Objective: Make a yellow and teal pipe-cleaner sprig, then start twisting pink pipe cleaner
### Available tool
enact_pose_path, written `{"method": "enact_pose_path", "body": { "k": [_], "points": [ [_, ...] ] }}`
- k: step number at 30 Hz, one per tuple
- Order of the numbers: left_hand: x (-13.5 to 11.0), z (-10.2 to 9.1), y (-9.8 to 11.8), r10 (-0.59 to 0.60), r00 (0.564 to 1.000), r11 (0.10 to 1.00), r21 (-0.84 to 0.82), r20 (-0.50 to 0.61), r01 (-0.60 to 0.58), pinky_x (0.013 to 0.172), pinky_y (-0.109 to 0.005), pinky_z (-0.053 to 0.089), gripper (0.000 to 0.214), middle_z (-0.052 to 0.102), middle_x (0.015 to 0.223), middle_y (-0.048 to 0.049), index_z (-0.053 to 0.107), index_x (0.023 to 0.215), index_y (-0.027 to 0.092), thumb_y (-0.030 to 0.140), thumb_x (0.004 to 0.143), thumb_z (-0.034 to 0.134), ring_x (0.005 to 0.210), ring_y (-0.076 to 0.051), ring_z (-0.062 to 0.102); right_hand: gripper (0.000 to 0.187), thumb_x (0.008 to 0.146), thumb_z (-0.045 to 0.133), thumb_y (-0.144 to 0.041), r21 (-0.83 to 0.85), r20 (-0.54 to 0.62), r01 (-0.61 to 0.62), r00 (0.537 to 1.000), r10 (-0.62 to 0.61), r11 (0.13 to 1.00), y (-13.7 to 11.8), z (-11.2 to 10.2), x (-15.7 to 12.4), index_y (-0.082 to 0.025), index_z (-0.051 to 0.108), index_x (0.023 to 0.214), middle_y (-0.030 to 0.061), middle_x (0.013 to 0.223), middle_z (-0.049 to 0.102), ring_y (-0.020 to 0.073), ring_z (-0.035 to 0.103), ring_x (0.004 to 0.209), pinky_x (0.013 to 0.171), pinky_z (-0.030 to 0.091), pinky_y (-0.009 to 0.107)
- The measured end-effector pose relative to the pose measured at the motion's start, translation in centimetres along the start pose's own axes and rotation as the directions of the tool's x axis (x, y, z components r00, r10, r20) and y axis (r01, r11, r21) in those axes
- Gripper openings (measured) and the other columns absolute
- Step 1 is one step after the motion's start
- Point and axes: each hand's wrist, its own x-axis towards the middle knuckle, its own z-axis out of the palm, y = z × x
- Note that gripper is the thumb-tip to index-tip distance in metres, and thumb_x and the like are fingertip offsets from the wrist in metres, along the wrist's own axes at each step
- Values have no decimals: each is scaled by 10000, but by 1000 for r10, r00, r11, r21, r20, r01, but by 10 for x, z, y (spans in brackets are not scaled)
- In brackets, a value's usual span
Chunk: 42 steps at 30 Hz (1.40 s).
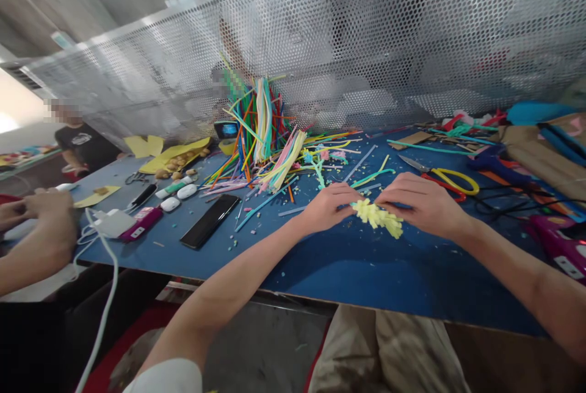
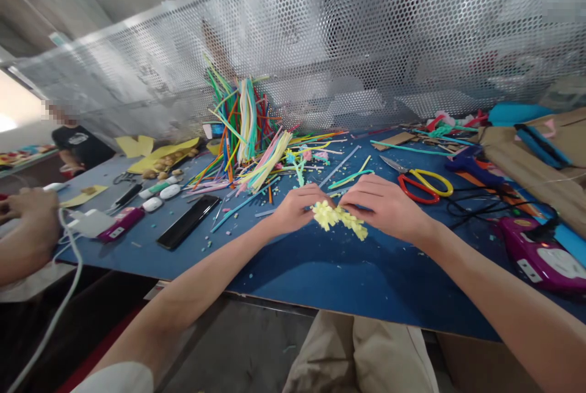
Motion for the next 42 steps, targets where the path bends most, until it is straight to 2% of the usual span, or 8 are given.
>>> {"method": "enact_pose_path", "body": {
  "k": [4,9,14,18,22,30,36,42],
  "points": [
    [0,3,0,-7,1000,1000,-26,-31,6,902,-349,519,309,708,1022,-144,695,988,160,351,979,452,958,-186,656,121,877,627,-194,48,-27,9,1000,-8,999,-2,1,0,-263,681,961,3,891,716,153,636,799,775,513,325],
    [-1,4,0,18,994,998,-50,-110,-24,863,-338,534,282,713,964,-131,690,957,150,329,974,473,889,-173,656,146,894,597,-209,201,22,-145,989,144,969,0,4,-2,-262,690,993,33,913,716,182,658,840,745,539,324],
    [-2,5,0,-12,990,999,-43,-140,6,855,-342,547,257,714,963,-122,688,954,156,328,964,498,892,-173,657,120,884,609,-226,277,54,-198,980,190,940,0,4,-2,-272,697,951,36,880,714,186,657,788,719,539,340],
    [-2,5,1,13,987,998,-57,-159,-22,858,-342,547,240,711,954,-122,688,947,152,311,959,508,884,-171,659,134,860,611,-206,322,98,-221,975,200,921,-1,2,-2,-255,697,951,41,880,711,182,653,766,717,539,340],
    [-2,4,2,-4,986,998,-56,-165,-6,862,-338,543,240,708,957,-126,683,943,149,310,959,505,893,-174,662,138,853,609,-184,310,76,-219,976,205,925,1,4,-4,-251,695,937,29,859,706,167,643,746,714,530,327],
    [-1,5,3,-21,982,999,-48,-189,12,830,-307,539,172,714,932,-113,681,911,149,257,932,550,866,-165,670,125,769,696,-158,292,-30,-284,952,305,913,-1,13,-5,-255,699,847,-7,748,676,155,621,660,627,520,302],
    [-2,2,2,-40,977,999,-42,-211,32,786,-278,536,150,717,884,-79,677,906,161,253,921,560,839,-150,667,287,743,630,-50,219,-109,-265,950,293,939,-1,17,-9,-269,715,908,-3,847,716,176,664,761,701,541,315],
    [-1,6,4,-72,967,994,58,-243,89,685,-239,511,182,685,803,-50,633,846,153,300,925,559,735,-119,637,239,779,630,-110,171,-71,-287,951,302,943,-2,12,-4,-249,698,961,9,889,712,177,662,798,740,534,322]
  ]
}}
